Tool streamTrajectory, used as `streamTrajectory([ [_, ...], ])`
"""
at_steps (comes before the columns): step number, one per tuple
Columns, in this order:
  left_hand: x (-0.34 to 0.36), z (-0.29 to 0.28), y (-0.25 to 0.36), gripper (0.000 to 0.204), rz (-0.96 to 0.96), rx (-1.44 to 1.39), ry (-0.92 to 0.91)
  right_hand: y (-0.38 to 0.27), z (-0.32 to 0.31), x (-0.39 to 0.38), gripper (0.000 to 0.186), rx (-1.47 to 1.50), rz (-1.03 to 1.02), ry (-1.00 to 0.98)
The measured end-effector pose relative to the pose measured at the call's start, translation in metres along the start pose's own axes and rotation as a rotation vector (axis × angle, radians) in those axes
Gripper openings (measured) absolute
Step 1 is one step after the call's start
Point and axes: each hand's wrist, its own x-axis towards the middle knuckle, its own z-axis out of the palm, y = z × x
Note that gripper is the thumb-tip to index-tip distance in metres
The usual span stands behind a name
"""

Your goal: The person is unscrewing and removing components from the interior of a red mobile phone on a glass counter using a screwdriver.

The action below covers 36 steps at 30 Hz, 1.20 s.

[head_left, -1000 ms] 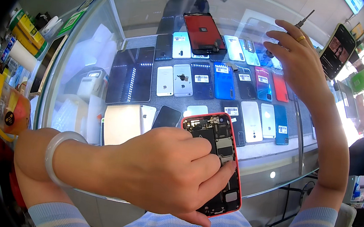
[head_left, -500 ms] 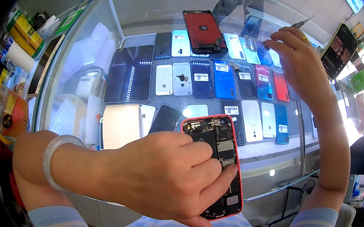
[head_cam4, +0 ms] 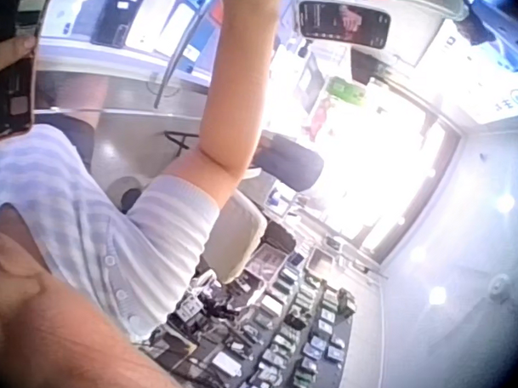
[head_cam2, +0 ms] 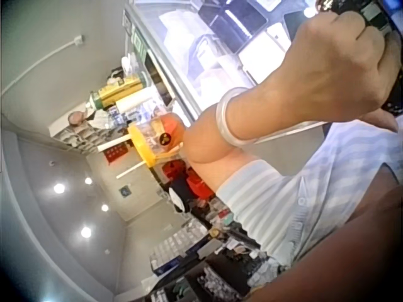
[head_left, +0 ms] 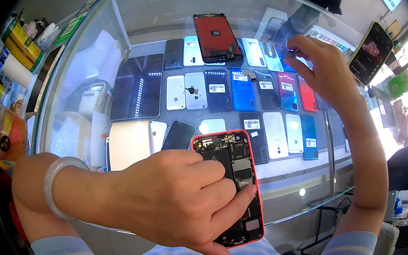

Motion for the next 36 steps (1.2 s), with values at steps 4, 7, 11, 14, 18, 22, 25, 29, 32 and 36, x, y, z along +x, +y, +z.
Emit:
streamTrajectory([
  [4,0.001,-0.001,0.0,0.063,0.001,-0.004,-0.008,0.01,-0.005,-0.002,0.014,0.051,-0.03,-0.022],
  [7,0.0,-0.001,0.001,0.062,-0.004,-0.002,-0.008,0.009,-0.012,-0.005,0.01,0.128,-0.004,-0.046],
  [11,0.0,0.0,0.0,0.063,-0.006,-0.019,-0.002,0.015,-0.022,-0.012,0.013,0.217,0.039,-0.098],
  [14,-0.001,0.001,0.0,0.064,-0.01,-0.026,0.012,0.016,-0.04,-0.014,0.015,0.293,0.09,-0.225],
  [18,-0.001,0.0,0.0,0.064,-0.008,-0.012,0.009,0.034,-0.053,-0.014,0.023,0.252,0.213,0.184],
  [22,0.001,-0.008,0.0,0.064,0.013,0.021,-0.008,0.035,-0.049,-0.011,0.018,0.274,0.111,0.341],
  [25,-0.001,-0.005,0.0,0.063,0.007,0.012,0.029,0.016,-0.039,-0.01,0.018,0.253,0.02,0.215],
  [29,-0.002,-0.003,0.001,0.062,0.008,0.008,0.053,-0.004,-0.025,-0.004,0.017,0.287,-0.043,0.078],
  [32,-0.004,-0.001,0.002,0.06,0.004,0.003,0.057,-0.011,-0.021,0.003,0.01,0.271,-0.081,-0.004],
  [36,-0.005,-0.002,0.001,0.06,-0.011,-0.004,0.023,-0.028,-0.018,0.011,0.016,0.361,-0.122,-0.141],
])
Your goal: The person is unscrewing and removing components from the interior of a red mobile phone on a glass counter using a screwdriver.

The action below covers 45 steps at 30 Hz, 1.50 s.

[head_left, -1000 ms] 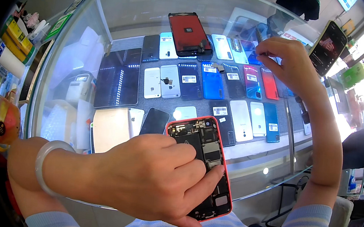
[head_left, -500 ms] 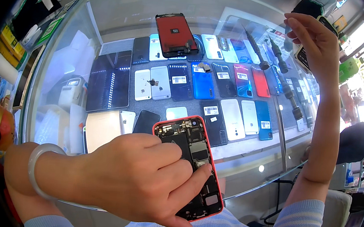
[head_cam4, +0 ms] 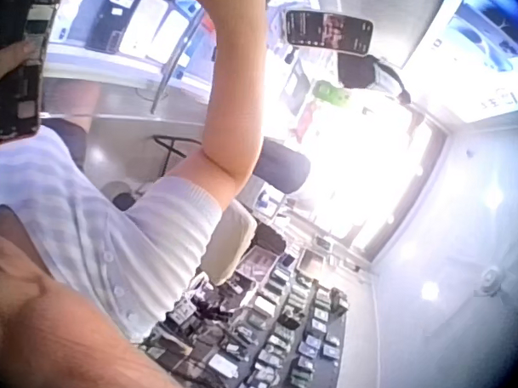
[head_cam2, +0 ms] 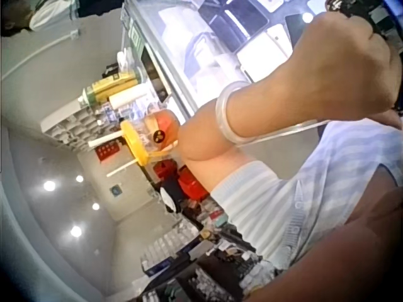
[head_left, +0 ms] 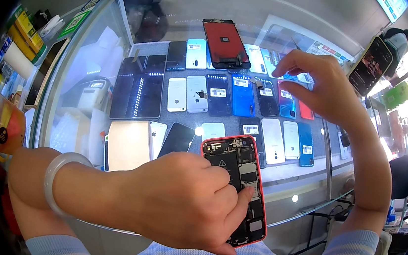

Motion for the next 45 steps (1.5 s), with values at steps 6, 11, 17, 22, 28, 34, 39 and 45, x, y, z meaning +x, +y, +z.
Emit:
streamTrajectory([
  [6,0.0,0.001,-0.002,0.06,-0.003,-0.026,0.002,-0.005,0.013,0.006,0.029,0.155,0.029,-0.001],
  [11,-0.001,0.002,-0.001,0.059,-0.032,-0.111,0.015,-0.007,0.021,0.003,0.028,0.184,0.025,0.076],
  [17,0.003,-0.006,0.001,0.058,-0.034,-0.05,-0.055,-0.021,0.02,0.002,0.027,0.103,-0.003,0.083],
  [22,0.004,-0.006,0.001,0.058,-0.033,-0.046,-0.065,-0.014,0.022,0.001,0.028,0.028,-0.161,0.132],
  [28,-0.002,0.003,-0.001,0.057,-0.03,-0.085,0.017,-0.019,0.013,-0.003,0.025,0.044,-0.049,0.074],
  [34,0.001,-0.002,0.001,0.057,-0.026,-0.055,-0.021,-0.014,0.016,-0.002,0.017,0.005,-0.061,0.067],
  [39,0.002,-0.003,0.001,0.058,-0.026,-0.037,-0.042,-0.016,0.015,0.0,0.014,0.024,-0.074,0.074],
  [45,0.001,0.002,-0.001,0.057,-0.016,-0.062,0.002,-0.015,0.017,0.0,0.015,0.037,-0.078,0.103],
])
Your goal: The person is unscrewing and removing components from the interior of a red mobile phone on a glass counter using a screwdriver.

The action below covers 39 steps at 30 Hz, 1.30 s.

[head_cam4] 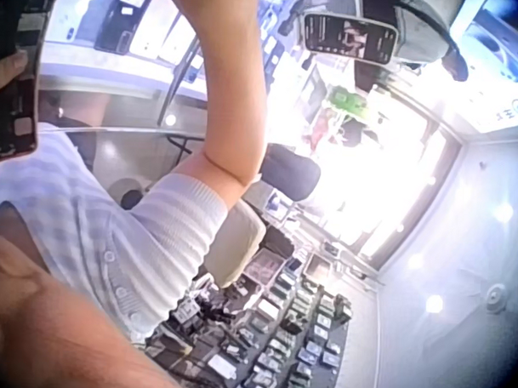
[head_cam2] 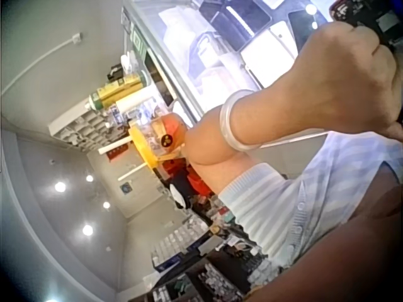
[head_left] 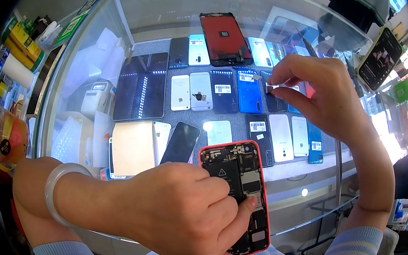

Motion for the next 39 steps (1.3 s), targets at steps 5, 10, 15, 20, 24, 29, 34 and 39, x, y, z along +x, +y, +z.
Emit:
streamTrajectory([
  [5,0.002,-0.006,0.002,0.056,-0.015,0.024,-0.04,0.0,0.001,0.0,0.016,-0.012,-0.027,0.017],
  [10,-0.003,0.003,0.0,0.055,-0.008,-0.022,0.04,0.003,0.001,-0.003,0.016,-0.148,-0.059,-0.038],
  [15,0.002,-0.006,0.002,0.055,-0.019,0.021,-0.042,0.008,0.003,-0.004,0.019,-0.172,-0.177,-0.002],
  [20,-0.001,0.001,0.0,0.054,-0.012,-0.025,0.035,0.004,0.0,-0.003,0.019,-0.165,-0.208,0.003],
  [24,0.002,-0.006,0.001,0.055,-0.019,0.011,-0.044,-0.013,-0.01,-0.004,0.017,-0.049,-0.21,-0.052],
  [29,0.001,-0.005,0.002,0.055,-0.014,0.018,-0.037,-0.034,-0.006,-0.012,0.016,0.096,-0.217,-0.087],
  [34,-0.002,0.001,0.001,0.054,-0.004,-0.007,0.028,-0.039,-0.002,-0.014,0.013,0.059,-0.304,-0.094],
  [39,-0.003,0.003,0.001,0.052,-0.013,-0.018,0.064,-0.042,-0.002,-0.014,0.011,-0.049,-0.415,-0.105],
])
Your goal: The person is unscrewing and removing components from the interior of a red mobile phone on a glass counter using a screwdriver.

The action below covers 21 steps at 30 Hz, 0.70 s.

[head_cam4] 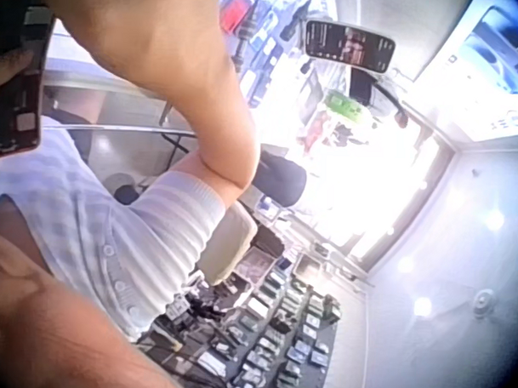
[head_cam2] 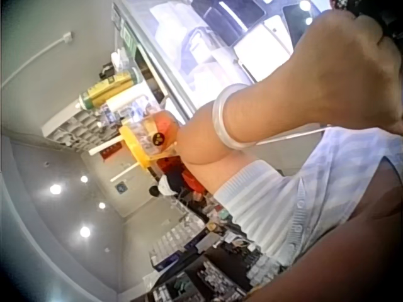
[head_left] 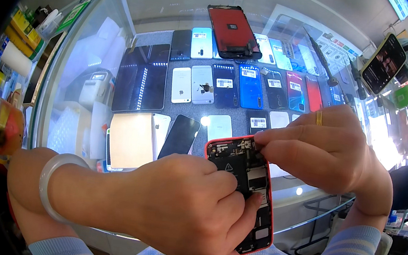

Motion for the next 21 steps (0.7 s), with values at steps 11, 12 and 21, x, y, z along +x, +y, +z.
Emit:
streamTrajectory([
  [11,0.0026,-0.0007,0.002,0.042,0.014,0.052,-0.013,-0.006,0.0006,0.0024,0.016,-0.072,-0.007,-0.001],
  [12,0.0026,-0.0006,0.0023,0.041,0.012,0.049,-0.011,-0.0059,0.0002,0.0026,0.016,-0.07,-0.001,-0.005],
  [21,0.0025,0.0019,0.0032,0.031,0.007,0.069,0.022,-0.0031,0.0039,0.0025,0.018,-0.039,0.11,-0.006],
])
